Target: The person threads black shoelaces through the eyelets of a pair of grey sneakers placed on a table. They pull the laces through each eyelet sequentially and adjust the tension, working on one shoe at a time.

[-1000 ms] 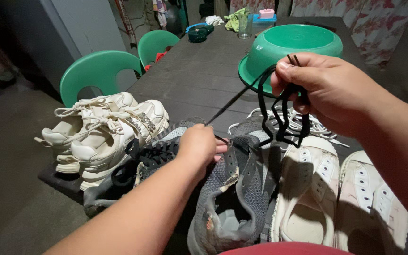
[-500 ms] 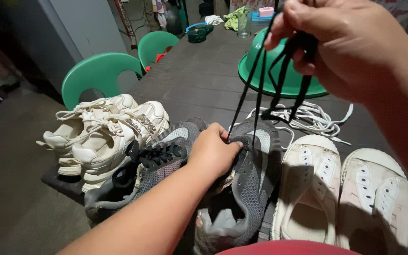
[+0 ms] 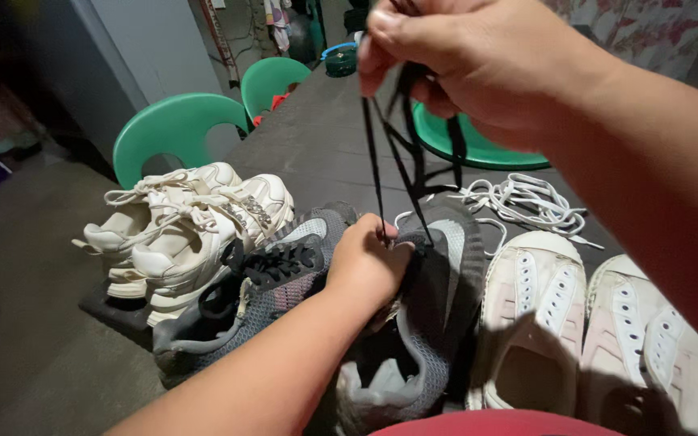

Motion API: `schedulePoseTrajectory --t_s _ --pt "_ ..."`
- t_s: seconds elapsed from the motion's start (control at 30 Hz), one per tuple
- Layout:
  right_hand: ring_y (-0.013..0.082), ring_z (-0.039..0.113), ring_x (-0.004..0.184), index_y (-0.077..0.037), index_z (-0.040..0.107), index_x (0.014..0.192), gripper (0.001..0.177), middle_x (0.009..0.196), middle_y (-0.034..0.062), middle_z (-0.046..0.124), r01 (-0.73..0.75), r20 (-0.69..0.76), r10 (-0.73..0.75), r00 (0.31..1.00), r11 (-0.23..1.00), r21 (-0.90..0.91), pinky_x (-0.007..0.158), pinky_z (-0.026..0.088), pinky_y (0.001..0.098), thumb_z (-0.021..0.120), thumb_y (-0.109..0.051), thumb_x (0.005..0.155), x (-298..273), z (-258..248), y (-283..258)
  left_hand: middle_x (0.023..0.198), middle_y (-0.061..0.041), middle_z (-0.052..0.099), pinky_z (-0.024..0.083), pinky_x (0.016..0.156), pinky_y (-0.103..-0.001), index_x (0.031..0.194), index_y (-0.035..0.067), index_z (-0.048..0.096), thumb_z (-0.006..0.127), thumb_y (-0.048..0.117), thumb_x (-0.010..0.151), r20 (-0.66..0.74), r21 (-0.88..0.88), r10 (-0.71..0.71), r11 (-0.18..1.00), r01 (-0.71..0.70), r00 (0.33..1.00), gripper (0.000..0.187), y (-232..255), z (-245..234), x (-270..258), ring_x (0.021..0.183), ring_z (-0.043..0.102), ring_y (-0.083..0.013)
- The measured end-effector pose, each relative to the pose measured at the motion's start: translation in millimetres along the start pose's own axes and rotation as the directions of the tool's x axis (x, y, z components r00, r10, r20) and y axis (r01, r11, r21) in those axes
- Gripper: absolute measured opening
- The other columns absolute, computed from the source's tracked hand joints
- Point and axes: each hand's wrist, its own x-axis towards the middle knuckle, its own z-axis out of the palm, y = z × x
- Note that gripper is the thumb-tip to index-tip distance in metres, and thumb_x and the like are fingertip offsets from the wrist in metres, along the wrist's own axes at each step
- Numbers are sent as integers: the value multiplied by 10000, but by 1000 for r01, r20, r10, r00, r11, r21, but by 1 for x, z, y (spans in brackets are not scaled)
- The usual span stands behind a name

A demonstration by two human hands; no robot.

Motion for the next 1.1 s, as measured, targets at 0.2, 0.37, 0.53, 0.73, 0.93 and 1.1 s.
schedulePoseTrajectory --t_s 0.2,0.37,0.53,0.73,0.93,1.1 --pt "66 539 741 -143 619 1094 155 1016 23 701 4 -137 19 990 986 164 570 357 246 520 -262 1092 -6 -5 8 918 -120 749 560 810 -375 987 52 688 766 240 801 -84 63 71 996 -66 994 276 -6 -10 -1 882 731 -282" --pt "68 491 676 -145 591 1053 174 1016 45 709 -40 -230 77 970 986 160 572 379 242 481 -260 1124 -26 -19 18 959 -108 774 557 842 -373 989 75 728 739 288 828 -58 113 -62 991 69 996 268 -8 -14 6 913 743 -262" --pt "57 479 652 -150 589 1057 164 1000 49 702 -12 -319 77 945 979 203 544 353 237 478 -247 1127 -38 -23 17 930 -101 792 568 823 -362 947 82 762 718 283 821 -48 74 -12 997 16 999 241 -5 -13 3 878 757 -247" --pt "57 395 552 -116 624 982 244 919 31 688 -176 -360 224 906 971 162 509 348 236 499 -288 1103 -52 -28 15 940 -113 794 571 827 -362 977 73 775 737 348 814 69 134 -84 988 75 994 321 12 -21 -2 871 762 -253" --pt "93 456 642 -61 678 1028 311 917 87 649 -315 -427 253 868 946 -79 528 351 270 497 -301 1109 -90 -49 41 1074 -145 765 561 898 -347 1206 31 682 831 389 701 231 204 -143 974 96 962 637 23 -38 -15 985 755 -253" --pt "87 564 785 -33 751 1020 320 944 80 715 -642 -442 513 736 735 -216 667 431 239 599 -313 992 -122 -63 81 1073 -164 753 561 899 -362 1238 35 672 793 340 740 194 291 -127 954 66 973 597 23 -42 -21 994 741 -275"
